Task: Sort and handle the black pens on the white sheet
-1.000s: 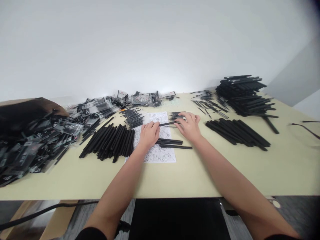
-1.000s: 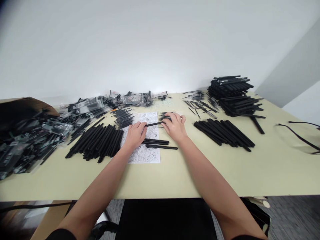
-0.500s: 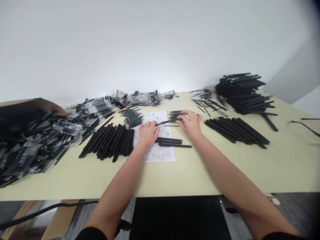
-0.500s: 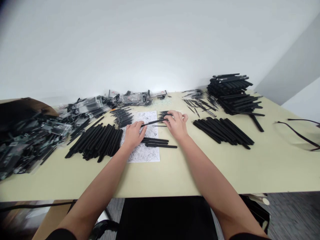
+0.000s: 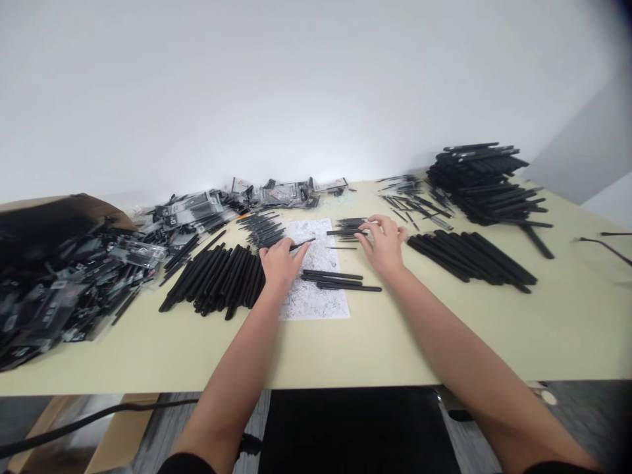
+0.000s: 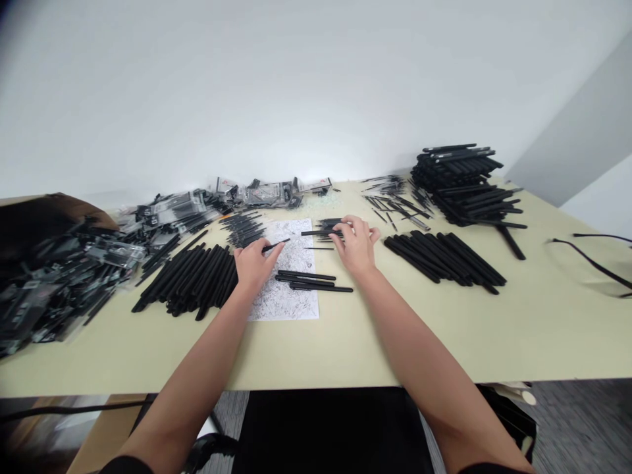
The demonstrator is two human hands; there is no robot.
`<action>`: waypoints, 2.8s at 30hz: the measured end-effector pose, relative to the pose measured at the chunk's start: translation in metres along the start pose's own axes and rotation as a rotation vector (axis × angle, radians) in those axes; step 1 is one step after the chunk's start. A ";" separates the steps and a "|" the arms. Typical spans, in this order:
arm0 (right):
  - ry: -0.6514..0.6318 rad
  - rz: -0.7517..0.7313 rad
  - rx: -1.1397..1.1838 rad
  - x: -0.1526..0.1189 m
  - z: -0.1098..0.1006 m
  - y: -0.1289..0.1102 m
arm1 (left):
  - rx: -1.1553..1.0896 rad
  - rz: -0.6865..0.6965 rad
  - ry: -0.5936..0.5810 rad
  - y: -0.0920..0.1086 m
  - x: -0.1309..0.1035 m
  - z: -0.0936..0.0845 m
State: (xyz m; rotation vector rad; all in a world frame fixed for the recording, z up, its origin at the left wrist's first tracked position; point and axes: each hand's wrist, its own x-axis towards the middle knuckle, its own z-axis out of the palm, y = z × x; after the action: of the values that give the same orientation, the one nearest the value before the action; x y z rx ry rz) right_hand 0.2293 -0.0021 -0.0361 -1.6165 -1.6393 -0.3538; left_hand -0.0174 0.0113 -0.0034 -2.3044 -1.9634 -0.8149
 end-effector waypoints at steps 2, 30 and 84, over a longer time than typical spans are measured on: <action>0.006 0.006 0.003 0.000 0.000 0.001 | -0.012 0.022 0.004 -0.002 0.001 -0.001; 0.077 0.098 0.079 -0.003 -0.001 0.001 | 0.233 -0.298 0.101 -0.033 0.013 -0.027; -0.187 0.003 0.111 -0.003 0.000 0.003 | 0.187 0.221 -0.068 -0.014 0.004 -0.012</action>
State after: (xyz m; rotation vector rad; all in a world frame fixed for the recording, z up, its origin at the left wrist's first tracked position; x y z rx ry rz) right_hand 0.2319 -0.0035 -0.0390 -1.6072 -1.7620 -0.1100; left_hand -0.0342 0.0138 0.0038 -2.4069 -1.6841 -0.5199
